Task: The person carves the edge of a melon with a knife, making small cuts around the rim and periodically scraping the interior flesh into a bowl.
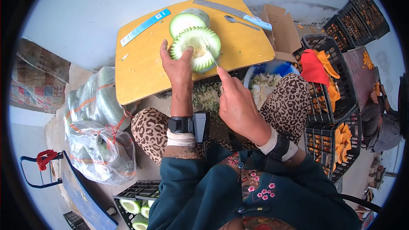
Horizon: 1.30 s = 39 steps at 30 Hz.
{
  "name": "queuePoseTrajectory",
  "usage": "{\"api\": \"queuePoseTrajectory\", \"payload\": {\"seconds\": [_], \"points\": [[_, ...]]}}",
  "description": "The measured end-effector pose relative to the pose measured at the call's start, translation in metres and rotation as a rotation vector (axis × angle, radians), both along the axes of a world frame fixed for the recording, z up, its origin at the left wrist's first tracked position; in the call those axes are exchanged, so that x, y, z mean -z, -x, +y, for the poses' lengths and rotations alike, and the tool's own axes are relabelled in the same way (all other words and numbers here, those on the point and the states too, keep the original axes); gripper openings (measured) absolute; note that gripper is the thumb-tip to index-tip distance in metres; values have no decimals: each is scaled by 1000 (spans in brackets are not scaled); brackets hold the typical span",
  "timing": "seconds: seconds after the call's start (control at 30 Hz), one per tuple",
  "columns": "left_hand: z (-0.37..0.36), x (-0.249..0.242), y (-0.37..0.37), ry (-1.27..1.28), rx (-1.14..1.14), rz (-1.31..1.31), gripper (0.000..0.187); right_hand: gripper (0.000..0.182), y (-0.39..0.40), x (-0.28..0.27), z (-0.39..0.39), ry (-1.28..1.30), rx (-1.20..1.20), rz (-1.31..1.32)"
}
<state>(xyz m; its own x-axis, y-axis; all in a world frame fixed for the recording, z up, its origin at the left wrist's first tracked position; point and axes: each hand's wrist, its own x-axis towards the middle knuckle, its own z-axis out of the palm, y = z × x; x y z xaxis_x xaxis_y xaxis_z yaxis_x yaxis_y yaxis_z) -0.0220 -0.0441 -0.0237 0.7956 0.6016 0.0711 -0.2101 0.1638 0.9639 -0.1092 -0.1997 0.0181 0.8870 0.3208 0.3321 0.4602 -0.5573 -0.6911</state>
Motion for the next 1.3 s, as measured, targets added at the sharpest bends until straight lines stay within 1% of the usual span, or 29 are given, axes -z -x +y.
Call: {"api": "queuePoseTrajectory", "payload": {"seconds": [0.03,0.23,0.33,0.53,0.63,0.73,0.83,0.93,1.03,1.17,1.3], "points": [[0,1,-1,5,-9,-2,72,53,-1,0,1,1,4,-22],[1,13,-10,102,-66,-12,61,53,2,1,-3,57,-18,34],[-5,3,-7,165,-100,-24,61,54,8,-1,-5,115,-19,74],[-4,2,-11,186,-123,1,61,56,34,14,-22,165,-25,88],[-1,3,-11,140,-113,7,61,59,42,29,-39,147,-68,64],[1,3,-10,112,-110,33,62,55,49,21,-48,132,-83,97],[6,9,-15,165,-121,34,60,53,59,45,-69,98,-195,284],[9,10,-12,116,-117,37,61,56,51,35,-69,-128,-119,211],[6,6,-12,134,-92,42,62,55,34,21,-59,-226,-119,111],[9,12,-14,110,-78,-3,61,53,17,22,-43,-310,-117,107],[9,13,-15,104,-75,16,61,52,13,24,-36,-305,-126,106]]}}
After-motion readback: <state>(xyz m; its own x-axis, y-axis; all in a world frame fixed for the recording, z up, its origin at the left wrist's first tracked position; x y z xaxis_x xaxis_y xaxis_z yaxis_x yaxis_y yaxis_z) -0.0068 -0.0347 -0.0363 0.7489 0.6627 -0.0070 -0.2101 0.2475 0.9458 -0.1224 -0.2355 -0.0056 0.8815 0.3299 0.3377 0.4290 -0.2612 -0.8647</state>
